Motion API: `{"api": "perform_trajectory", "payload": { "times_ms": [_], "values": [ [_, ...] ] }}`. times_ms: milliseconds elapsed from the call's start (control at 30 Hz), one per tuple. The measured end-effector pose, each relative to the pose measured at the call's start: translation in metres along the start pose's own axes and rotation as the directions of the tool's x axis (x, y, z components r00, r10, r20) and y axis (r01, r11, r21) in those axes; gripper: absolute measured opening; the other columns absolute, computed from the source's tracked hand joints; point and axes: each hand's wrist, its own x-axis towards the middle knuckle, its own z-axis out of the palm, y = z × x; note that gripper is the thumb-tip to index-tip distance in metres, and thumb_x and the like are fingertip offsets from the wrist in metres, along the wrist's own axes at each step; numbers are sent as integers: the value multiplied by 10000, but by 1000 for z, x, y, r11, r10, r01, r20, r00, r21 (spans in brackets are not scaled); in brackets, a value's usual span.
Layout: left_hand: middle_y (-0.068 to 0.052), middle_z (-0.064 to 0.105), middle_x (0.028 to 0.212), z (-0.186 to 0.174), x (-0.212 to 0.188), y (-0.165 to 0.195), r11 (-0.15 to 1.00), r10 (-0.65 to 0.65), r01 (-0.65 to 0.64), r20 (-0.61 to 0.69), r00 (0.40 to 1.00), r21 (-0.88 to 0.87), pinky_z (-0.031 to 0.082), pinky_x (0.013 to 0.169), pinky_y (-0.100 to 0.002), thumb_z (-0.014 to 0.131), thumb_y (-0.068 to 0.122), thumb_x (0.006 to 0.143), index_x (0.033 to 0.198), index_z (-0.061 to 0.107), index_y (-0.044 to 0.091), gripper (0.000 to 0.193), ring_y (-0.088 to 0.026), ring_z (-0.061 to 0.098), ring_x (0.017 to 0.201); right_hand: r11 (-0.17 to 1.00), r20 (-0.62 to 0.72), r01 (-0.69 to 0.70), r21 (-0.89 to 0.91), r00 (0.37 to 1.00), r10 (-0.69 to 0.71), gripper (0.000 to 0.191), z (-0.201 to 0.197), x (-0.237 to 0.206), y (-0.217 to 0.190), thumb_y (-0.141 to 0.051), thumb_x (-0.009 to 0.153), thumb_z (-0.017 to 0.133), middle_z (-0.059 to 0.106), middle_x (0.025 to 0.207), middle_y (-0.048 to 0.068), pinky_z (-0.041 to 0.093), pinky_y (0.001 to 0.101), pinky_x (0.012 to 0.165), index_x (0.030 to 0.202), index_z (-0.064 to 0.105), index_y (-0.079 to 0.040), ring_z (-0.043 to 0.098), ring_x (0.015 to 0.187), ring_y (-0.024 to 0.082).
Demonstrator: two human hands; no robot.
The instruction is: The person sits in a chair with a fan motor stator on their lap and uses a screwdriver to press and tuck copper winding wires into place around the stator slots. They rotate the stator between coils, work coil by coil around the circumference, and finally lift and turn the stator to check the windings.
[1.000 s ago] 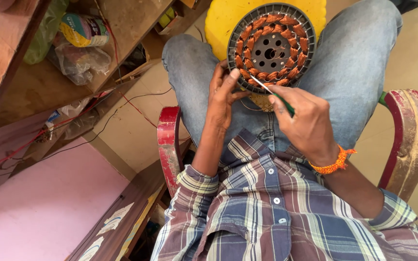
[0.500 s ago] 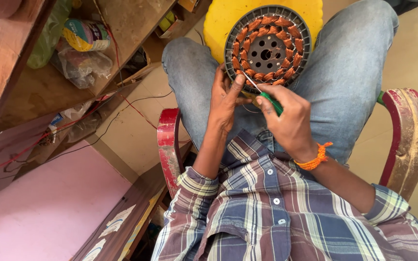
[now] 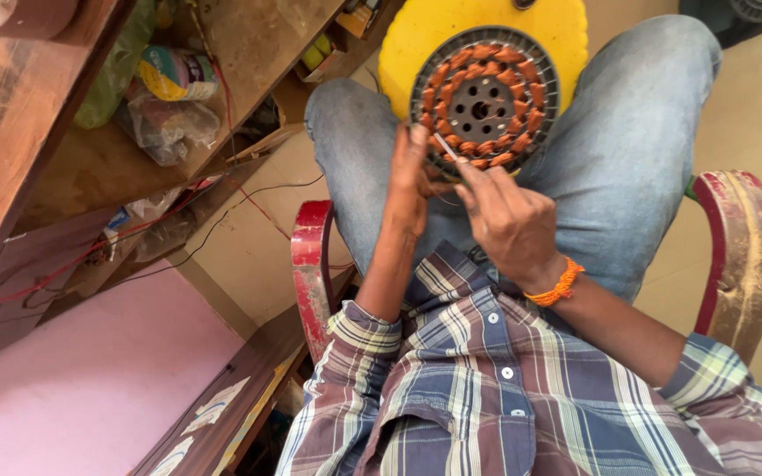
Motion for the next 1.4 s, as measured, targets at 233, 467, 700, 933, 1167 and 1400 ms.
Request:
{"api": "perform_trajectory", "payload": {
  "times_ms": [233, 467, 700, 933, 1167, 1400],
  "values": [
    [-188, 609, 1331, 6, -1, 1, 951, 214, -185, -95, 972, 249, 636, 841, -409, 709, 437, 944, 1562, 302, 87, 819, -268, 653, 1179, 995, -46, -57, 78, 997, 61, 315, 4, -1, -7, -141, 984, 734, 672, 942, 88, 527, 390, 606, 1293, 700, -90, 662, 685, 271],
    [-221, 743, 1162, 9, -8, 8, 790, 262, -180, -56, 964, 586, 647, 831, -408, 719, 412, 927, 1634, 147, 175, 940, -279, 783, 990, 957, -96, -146, 250, 980, 174, 217, -28, -12, 23, -120, 1051, 756, 725, 1059, 125, 566, 371, 749, 1251, 701, -53, 726, 875, 282],
    [-233, 767, 1079, 8, -4, 13, 637, 249, -116, -62, 966, 762, 618, 836, -448, 635, 231, 882, 1650, -10, 178, 1006, -381, 789, 871, 955, -155, -188, 231, 961, 227, 197, -76, -19, 58, -141, 1109, 766, 735, 1019, 169, 562, 329, 792, 1197, 712, 27, 726, 882, 249],
    [-213, 784, 1022, 8, -10, 21, 504, 254, -190, 65, 965, 843, 621, 801, -463, 585, 174, 911, 1652, -97, 152, 1007, -387, 775, 817, 842, -86, -298, 449, 924, 373, 209, -77, -17, 61, -150, 1106, 750, 716, 934, 133, 542, 253, 774, 1169, 691, 41, 712, 841, 164],
    [-316, 685, 971, 24, -10, 8, 51, 294, -52, 35, 955, 997, 559, 576, -547, 596, 190, 956, 1634, -95, 185, 968, -453, 689, 668, 644, -13, -357, 677, 868, 496, 254, -85, -15, 64, -156, 1132, 700, 686, 962, 91, 550, 215, 790, 1247, 642, 63, 716, 898, 143],
    [-352, 673, 1242, 33, -14, 7, 88, 379, -154, 110, 919, 984, 558, 558, -494, 564, 146, 957, 1662, -56, 212, 941, -403, 713, 676, 633, 3, -371, 680, 864, 503, 250, -87, -19, 66, -135, 1136, 691, 674, 962, 108, 547, 217, 789, 1249, 631, 80, 714, 897, 156]
  ]
}}
